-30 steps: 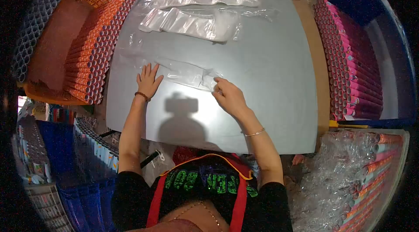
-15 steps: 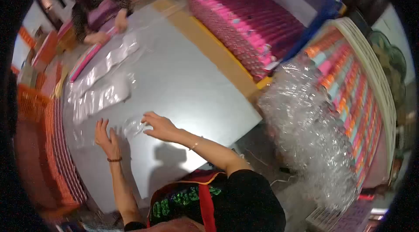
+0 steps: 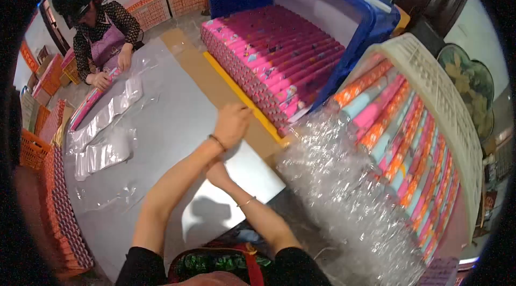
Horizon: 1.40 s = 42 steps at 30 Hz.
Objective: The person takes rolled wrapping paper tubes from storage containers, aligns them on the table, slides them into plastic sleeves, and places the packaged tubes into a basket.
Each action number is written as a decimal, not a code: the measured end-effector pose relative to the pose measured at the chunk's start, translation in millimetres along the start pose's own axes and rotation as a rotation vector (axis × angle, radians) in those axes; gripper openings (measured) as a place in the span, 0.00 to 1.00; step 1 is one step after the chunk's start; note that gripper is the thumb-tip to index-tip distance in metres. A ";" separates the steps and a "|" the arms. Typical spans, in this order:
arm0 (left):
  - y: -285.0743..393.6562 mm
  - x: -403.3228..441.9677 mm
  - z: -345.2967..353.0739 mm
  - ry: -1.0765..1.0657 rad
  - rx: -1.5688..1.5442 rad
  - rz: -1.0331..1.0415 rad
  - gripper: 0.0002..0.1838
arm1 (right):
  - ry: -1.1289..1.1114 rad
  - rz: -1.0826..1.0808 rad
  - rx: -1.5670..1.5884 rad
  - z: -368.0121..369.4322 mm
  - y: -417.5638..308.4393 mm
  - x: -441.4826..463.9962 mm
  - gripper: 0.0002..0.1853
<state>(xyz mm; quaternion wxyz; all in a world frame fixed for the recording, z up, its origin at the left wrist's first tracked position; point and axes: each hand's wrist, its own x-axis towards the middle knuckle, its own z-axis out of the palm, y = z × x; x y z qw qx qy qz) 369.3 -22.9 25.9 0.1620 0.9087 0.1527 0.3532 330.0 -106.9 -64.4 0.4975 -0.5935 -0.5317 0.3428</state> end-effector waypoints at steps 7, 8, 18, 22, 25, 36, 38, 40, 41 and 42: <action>14.1 96.9 99.2 0.010 0.164 0.101 0.09 | -0.124 -0.002 0.512 -6.9 16.3 -35.0 0.22; 17.9 101.7 104.7 0.010 0.157 0.101 0.09 | -0.161 0.017 0.625 13.3 47.0 -35.3 0.20; 44.1 116.7 128.0 -0.039 0.432 -0.122 0.07 | -0.214 -0.058 -0.091 -12.3 -16.3 -9.3 0.13; 59.2 119.1 122.7 -0.126 0.461 -0.112 0.08 | -0.179 -0.040 -0.062 14.1 20.0 -12.3 0.13; 62.2 125.4 122.7 -0.193 0.421 -0.178 0.10 | -0.114 -0.194 0.240 35.1 61.7 -22.4 0.13; 62.2 122.6 121.0 -0.307 0.279 -0.241 0.18 | -0.550 0.457 0.350 -25.0 -18.8 -6.2 0.26; 62.7 121.1 106.7 -0.365 0.268 -0.246 0.20 | -0.339 0.261 0.594 -3.5 15.4 -19.6 0.19; 55.1 112.4 102.7 -0.421 0.266 -0.295 0.21 | -0.130 0.060 0.853 8.6 38.3 -13.6 0.13; 52.1 109.0 91.8 -0.466 0.189 -0.368 0.22 | 0.038 -0.110 0.530 8.6 42.4 -10.3 0.15; 46.5 101.7 79.0 -0.473 0.201 -0.369 0.22 | 0.208 -0.271 0.203 7.9 46.5 -10.4 0.17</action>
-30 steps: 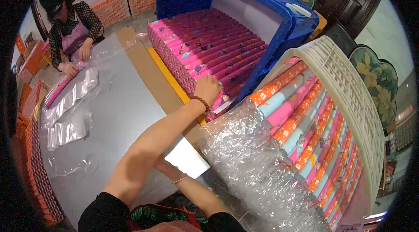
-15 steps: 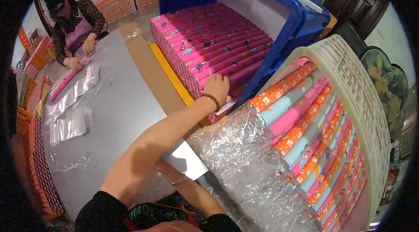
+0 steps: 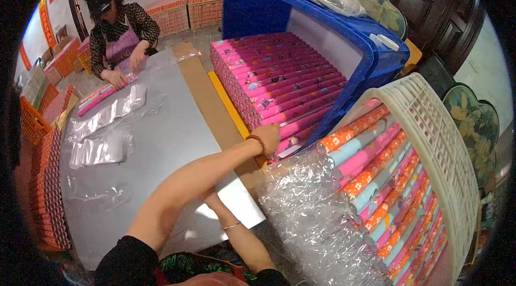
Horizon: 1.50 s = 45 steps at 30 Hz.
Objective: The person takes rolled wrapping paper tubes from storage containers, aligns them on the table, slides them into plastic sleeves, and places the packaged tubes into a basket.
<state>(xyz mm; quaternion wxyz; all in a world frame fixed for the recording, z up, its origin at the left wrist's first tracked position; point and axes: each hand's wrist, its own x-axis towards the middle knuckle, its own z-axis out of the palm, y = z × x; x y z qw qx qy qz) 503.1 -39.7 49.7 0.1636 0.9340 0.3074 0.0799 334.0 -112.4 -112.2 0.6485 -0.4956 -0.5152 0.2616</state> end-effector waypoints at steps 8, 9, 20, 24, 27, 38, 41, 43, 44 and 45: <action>-61.9 -176.1 -115.8 -0.398 -1.106 -0.101 0.22 | 0.476 0.715 1.257 -60.8 -74.0 70.2 0.24; -70.5 -197.3 -109.0 -0.372 -1.199 -0.140 0.23 | 0.242 0.552 1.359 -67.8 -80.8 77.0 0.27; -79.5 -337.9 6.5 0.026 -1.563 -0.291 0.26 | -0.273 0.484 0.422 -7.8 -169.9 57.6 0.20; -89.9 -380.9 -20.1 0.398 -0.418 -0.062 0.21 | -0.637 0.296 -0.043 21.5 -186.6 37.1 0.29; -104.9 -422.7 -51.0 0.642 -0.079 0.104 0.12 | -0.866 -0.186 -0.265 52.3 -183.3 22.4 0.30; -222.1 -567.1 -42.3 0.362 0.450 -0.424 0.31 | -1.421 -0.343 -0.634 141.1 -174.0 -15.2 0.26; -235.4 -581.9 -38.1 0.518 0.529 -0.411 0.22 | -1.463 -0.342 -0.532 156.1 -162.1 -7.8 0.27; -239.1 -588.9 -41.4 0.612 0.559 -0.429 0.17 | -1.483 -0.338 -0.445 165.6 -152.5 -5.7 0.28; -239.8 -590.3 -44.2 0.622 0.568 -0.457 0.16 | -1.500 -0.348 -0.441 168.9 -149.7 -3.3 0.28; -241.3 -591.2 -46.5 0.633 0.578 -0.486 0.15 | -1.484 -0.386 -0.461 173.5 -147.9 -1.2 0.29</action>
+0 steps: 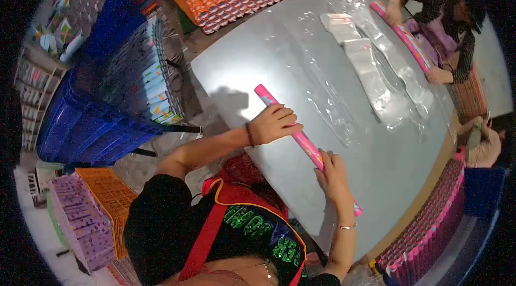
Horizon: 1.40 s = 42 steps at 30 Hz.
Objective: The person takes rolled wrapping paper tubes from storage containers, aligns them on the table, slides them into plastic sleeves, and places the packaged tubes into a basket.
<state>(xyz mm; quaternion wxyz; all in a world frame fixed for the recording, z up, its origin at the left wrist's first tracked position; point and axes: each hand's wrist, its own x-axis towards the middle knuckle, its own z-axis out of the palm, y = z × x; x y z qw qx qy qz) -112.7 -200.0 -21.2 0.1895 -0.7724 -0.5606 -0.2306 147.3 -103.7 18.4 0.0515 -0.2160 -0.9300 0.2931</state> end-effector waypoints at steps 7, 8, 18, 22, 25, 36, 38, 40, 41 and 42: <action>-16.9 -3.4 17.2 0.086 0.059 -0.033 0.11 | 0.085 -0.028 -0.146 9.3 -5.4 16.6 0.25; -18.2 -2.8 15.9 0.136 0.057 -0.034 0.07 | 0.136 -0.063 -0.213 10.6 -1.5 15.0 0.24; -28.8 11.2 28.9 0.181 0.033 -0.065 0.06 | 0.324 -0.095 -0.332 20.5 18.5 20.9 0.19; -32.3 9.5 30.1 0.167 -0.023 -0.047 0.08 | 0.348 -0.141 -0.363 15.4 6.3 25.1 0.21; -32.6 11.4 31.4 0.211 -0.065 -0.040 0.08 | 0.355 -0.165 -0.330 17.5 16.7 22.7 0.22; -30.5 6.2 30.5 0.092 -0.095 -0.059 0.12 | 0.456 -0.171 -0.309 26.5 19.2 24.8 0.16; -30.9 5.3 17.9 0.127 -0.131 -0.063 0.11 | 0.423 -0.162 -0.323 23.3 16.6 25.3 0.16; -29.6 -1.2 -9.5 0.127 -0.204 -0.123 0.12 | 0.436 -0.171 -0.354 27.1 28.8 21.3 0.20; -29.6 -10.0 -22.1 0.075 -0.232 -0.160 0.13 | 0.399 -0.182 -0.329 29.9 30.9 21.3 0.20; -26.4 -28.3 -21.2 0.089 -0.157 -0.232 0.13 | 0.405 -0.152 -0.330 30.5 31.4 20.0 0.19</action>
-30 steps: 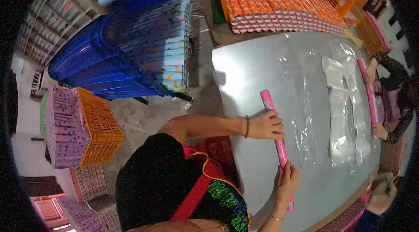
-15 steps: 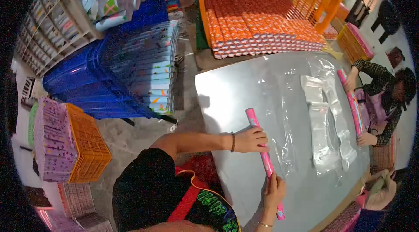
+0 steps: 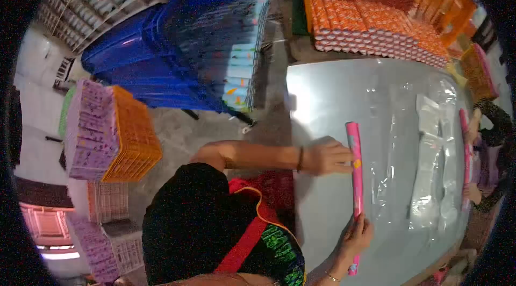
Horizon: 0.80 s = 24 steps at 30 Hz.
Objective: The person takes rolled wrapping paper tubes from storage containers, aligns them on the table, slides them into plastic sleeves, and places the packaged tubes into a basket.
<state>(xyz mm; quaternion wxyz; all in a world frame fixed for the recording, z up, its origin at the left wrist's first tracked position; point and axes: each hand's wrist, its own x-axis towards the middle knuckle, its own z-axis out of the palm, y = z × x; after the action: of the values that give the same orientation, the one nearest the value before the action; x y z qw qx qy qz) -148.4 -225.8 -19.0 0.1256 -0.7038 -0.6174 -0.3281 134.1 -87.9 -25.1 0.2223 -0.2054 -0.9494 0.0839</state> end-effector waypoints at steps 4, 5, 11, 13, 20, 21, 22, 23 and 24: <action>-12.8 -83.6 -34.8 0.030 0.033 -0.273 0.16 | -0.038 0.064 0.049 -8.5 -9.5 6.2 0.18; -8.2 -99.3 -51.5 -0.067 0.096 -0.334 0.16 | -0.026 0.059 0.033 -7.4 -8.7 6.2 0.18; -6.0 -147.0 -95.9 -0.263 0.138 -0.587 0.13 | 0.005 0.021 0.027 -2.4 -1.4 2.9 0.18; -10.7 -141.3 -101.7 -0.278 0.111 -0.708 0.12 | -0.016 0.003 0.035 -2.2 3.0 1.8 0.19; -30.3 -53.4 -150.8 -0.119 0.123 -0.484 0.12 | 0.078 -0.012 0.048 9.4 8.4 -2.2 0.20; -32.3 -35.2 -162.1 -0.128 0.134 -0.472 0.12 | 0.092 -0.003 0.057 9.9 6.0 -0.3 0.20; -34.9 -18.0 -172.2 -0.122 0.176 -0.450 0.11 | 0.081 0.000 0.052 5.4 1.6 2.9 0.20; -39.5 -6.6 -178.0 -0.116 0.209 -0.434 0.11 | 0.061 0.002 0.042 1.8 -0.1 2.8 0.20; -45.6 -0.7 -179.6 -0.131 0.223 -0.488 0.10 | 0.059 -0.019 0.083 3.6 4.4 -0.3 0.20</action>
<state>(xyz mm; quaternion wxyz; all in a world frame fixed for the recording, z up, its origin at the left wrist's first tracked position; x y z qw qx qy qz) -246.9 -321.4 105.4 0.0794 -0.5359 -0.8078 -0.2322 134.3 -84.3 -29.6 0.2595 -0.1893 -0.9400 0.1149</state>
